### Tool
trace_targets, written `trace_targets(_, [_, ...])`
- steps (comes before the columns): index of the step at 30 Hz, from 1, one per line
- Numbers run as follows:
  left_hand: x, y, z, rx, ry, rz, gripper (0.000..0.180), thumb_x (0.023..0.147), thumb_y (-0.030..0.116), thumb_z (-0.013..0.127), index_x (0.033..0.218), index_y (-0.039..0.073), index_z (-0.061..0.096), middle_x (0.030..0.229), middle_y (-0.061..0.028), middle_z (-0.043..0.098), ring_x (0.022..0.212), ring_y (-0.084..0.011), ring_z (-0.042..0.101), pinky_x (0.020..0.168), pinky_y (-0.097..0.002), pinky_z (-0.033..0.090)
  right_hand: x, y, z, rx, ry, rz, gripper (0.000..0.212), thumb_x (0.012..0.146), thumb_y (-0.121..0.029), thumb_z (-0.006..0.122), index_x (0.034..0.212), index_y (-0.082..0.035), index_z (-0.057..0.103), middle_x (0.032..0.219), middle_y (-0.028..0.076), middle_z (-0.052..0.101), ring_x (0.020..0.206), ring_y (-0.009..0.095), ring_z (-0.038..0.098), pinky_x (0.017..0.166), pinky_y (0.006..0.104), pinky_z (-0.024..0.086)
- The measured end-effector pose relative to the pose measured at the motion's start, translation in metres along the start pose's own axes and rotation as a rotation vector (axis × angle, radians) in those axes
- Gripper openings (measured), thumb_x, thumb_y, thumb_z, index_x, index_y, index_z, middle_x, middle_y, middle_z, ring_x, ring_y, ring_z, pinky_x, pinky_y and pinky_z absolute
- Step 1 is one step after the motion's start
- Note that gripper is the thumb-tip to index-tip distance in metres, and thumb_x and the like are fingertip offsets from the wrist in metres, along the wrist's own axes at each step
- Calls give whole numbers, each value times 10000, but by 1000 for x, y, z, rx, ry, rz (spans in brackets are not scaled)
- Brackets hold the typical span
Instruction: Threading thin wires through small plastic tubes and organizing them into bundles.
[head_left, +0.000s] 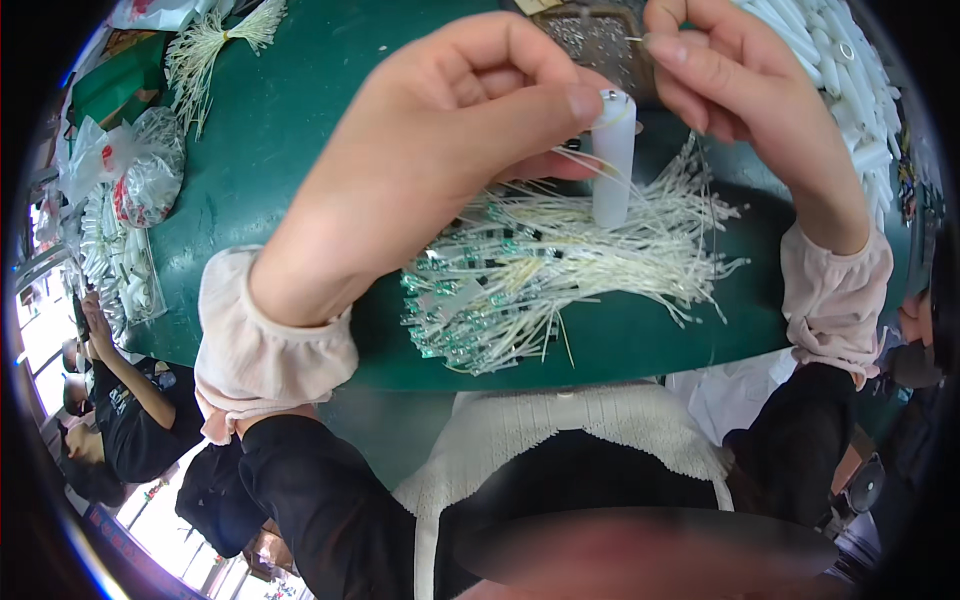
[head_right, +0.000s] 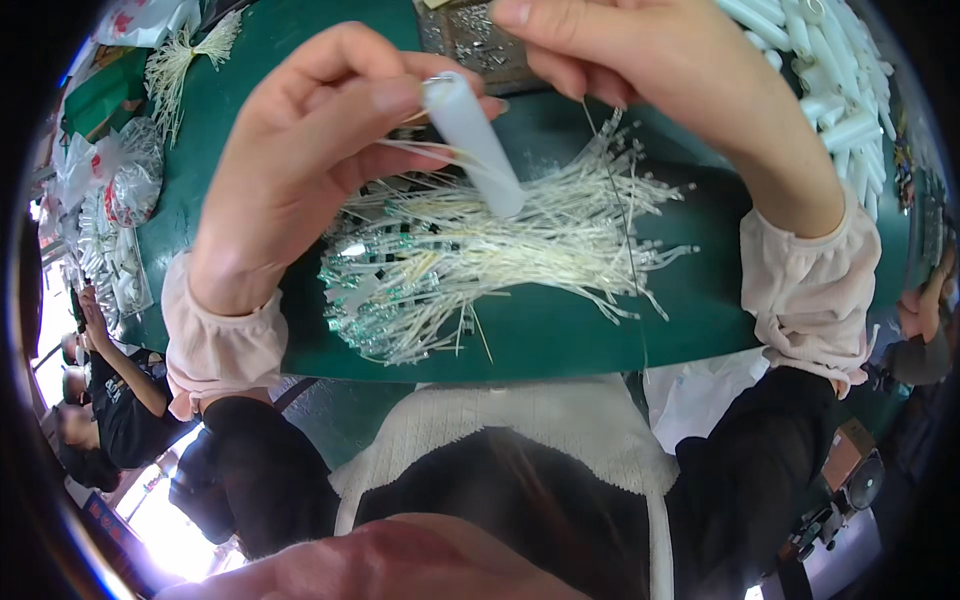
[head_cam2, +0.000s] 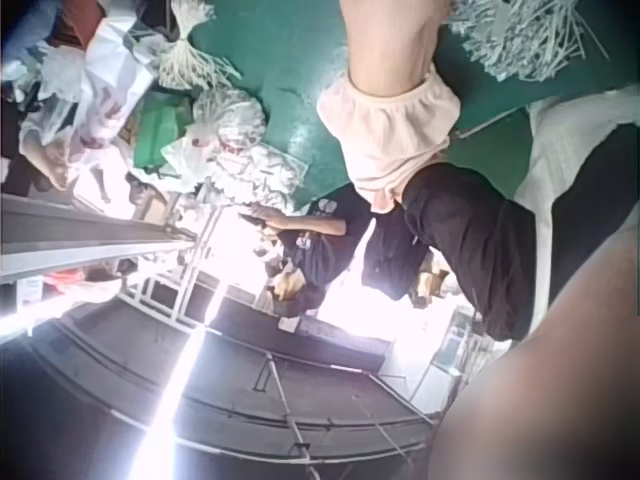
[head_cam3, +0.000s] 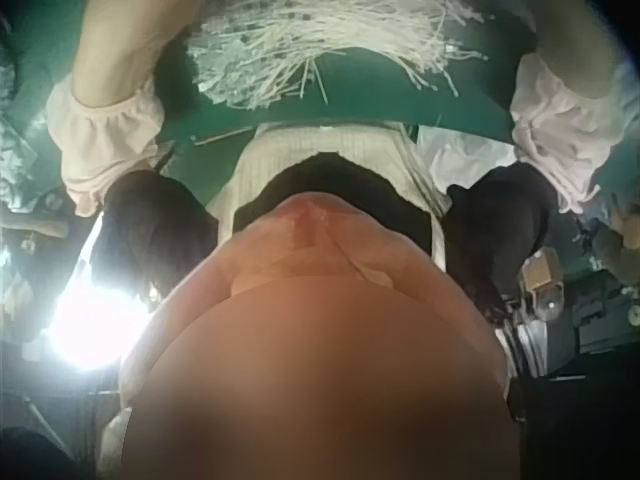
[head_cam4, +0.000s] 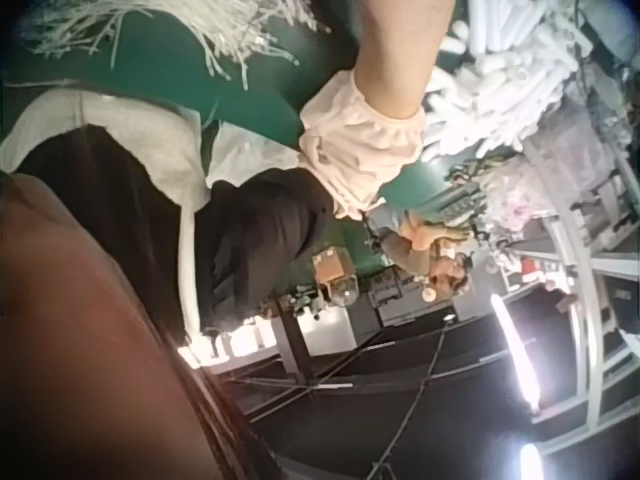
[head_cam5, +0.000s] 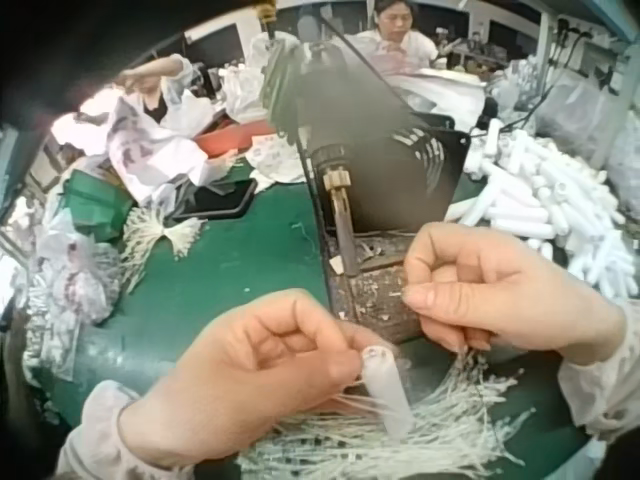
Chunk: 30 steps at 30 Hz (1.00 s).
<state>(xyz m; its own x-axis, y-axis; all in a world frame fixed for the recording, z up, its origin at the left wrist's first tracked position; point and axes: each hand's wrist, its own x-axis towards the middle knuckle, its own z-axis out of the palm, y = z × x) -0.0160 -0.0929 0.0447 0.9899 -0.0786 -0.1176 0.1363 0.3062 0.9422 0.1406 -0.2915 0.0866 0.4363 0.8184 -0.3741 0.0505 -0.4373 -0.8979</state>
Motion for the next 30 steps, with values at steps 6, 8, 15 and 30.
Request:
trace_targets(6, [-51, 36, -47, -101, -269, 258, 317, 1055, 143, 522, 1342, 33, 443, 1434, -255, 513, 1339, -440, 528, 1087, -503, 509, -27, 19, -31, -96, 270, -67, 165, 1063, -198, 581, 995, -53, 541, 702, 14, 595, 546, 42, 455, 491, 191, 331])
trace_targets(8, [-119, 52, -57, -249, -101, 327, 631, 1057, 115, 496, 1606, 22, 199, 1585, -297, 342, 1452, -474, 383, 1186, -609, 383, -37, 30, -50, -92, 356, -150, 165, 1049, -188, 604, 974, -49, 555, 706, 7, 588, 554, 41, 459, 493, 193, 331])
trace_targets(15, [-287, 37, -74, 349, 616, 166, 267, 933, 132, 709, 908, 50, 456, 933, -130, 548, 867, -245, 588, 803, -328, 504, -63, 113, -135, -382, 651, -445, 103, 1029, -149, 624, 1035, -49, 602, 714, -60, 533, 602, 32, 450, 526, 220, 335])
trace_targets(30, [-132, 37, -28, 1192, 307, -3, 188, 839, -19, 723, 1026, -31, 703, 945, -107, 696, 866, -203, 674, 779, -303, 518, -30, 130, -100, -1455, 528, -532, 263, 865, -68, 675, 1120, -88, 611, 903, 152, 667, 832, 390, 656, 702, 483, 511])
